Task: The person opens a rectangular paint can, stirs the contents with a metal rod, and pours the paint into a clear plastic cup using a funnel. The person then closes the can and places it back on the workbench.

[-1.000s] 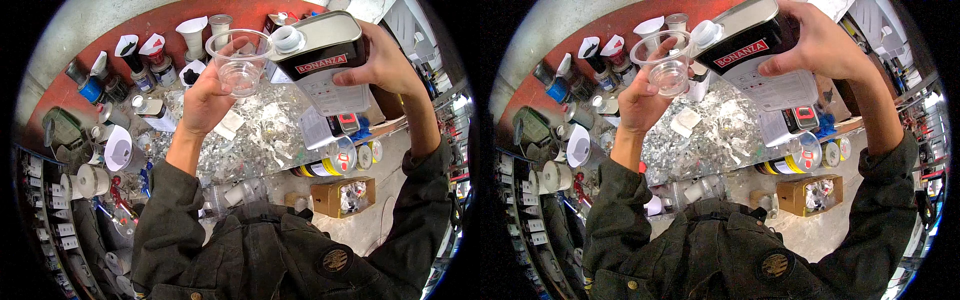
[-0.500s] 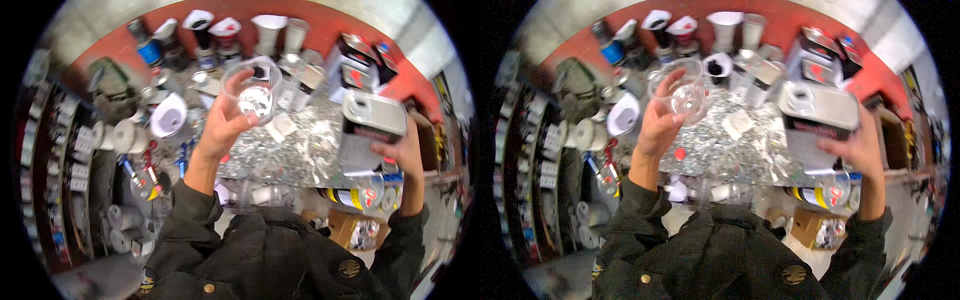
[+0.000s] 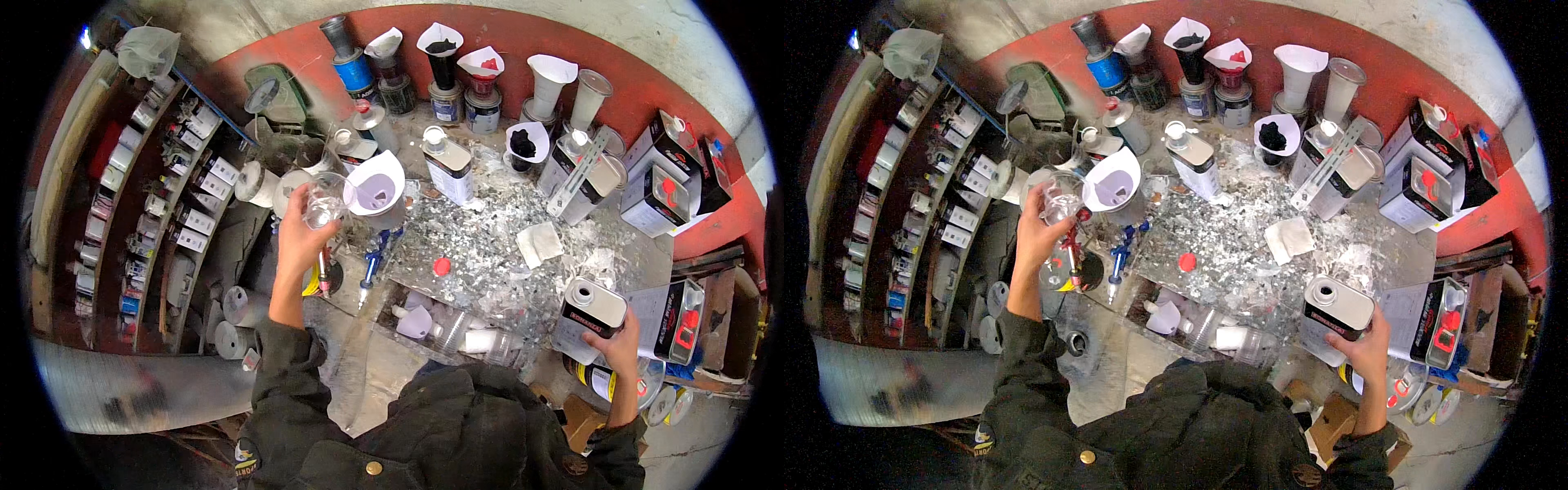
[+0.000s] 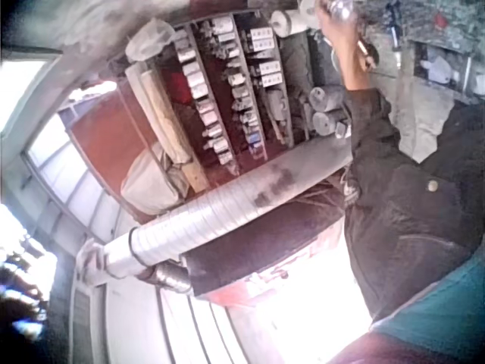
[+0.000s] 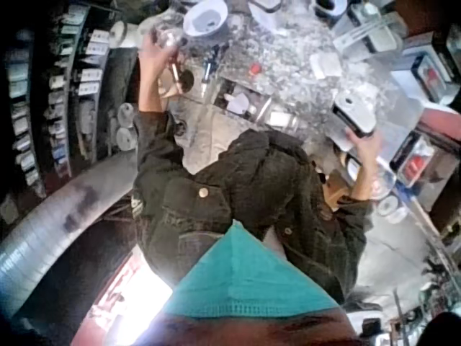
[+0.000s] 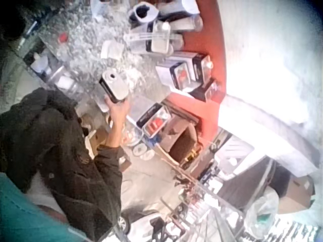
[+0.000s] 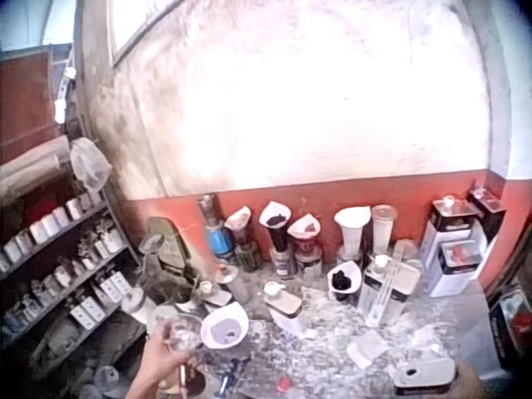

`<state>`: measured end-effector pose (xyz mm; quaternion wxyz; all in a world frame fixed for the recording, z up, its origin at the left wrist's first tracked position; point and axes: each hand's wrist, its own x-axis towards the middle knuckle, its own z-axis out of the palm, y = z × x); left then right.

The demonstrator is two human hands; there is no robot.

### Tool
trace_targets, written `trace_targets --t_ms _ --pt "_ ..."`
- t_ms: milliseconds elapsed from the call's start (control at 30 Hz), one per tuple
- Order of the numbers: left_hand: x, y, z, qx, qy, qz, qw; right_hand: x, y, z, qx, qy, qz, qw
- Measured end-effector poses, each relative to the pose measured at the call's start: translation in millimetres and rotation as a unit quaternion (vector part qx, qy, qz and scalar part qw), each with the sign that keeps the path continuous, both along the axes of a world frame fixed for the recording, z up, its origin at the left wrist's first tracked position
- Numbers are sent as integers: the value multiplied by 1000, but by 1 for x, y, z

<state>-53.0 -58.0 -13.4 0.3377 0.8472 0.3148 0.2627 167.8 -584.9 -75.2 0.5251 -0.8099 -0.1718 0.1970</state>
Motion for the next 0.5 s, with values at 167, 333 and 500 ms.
trace_targets --t_ms 167,333,500 --pt "21 2 10 125 92 1 988 -3 -3 -3 26 17 -30 999" --pt "35 2 12 211 135 -11 968 0 -14 -5 -6 -4 -40 999" --pt "45 1 20 253 143 -13 957 1 -15 -7 1 -6 -51 999"
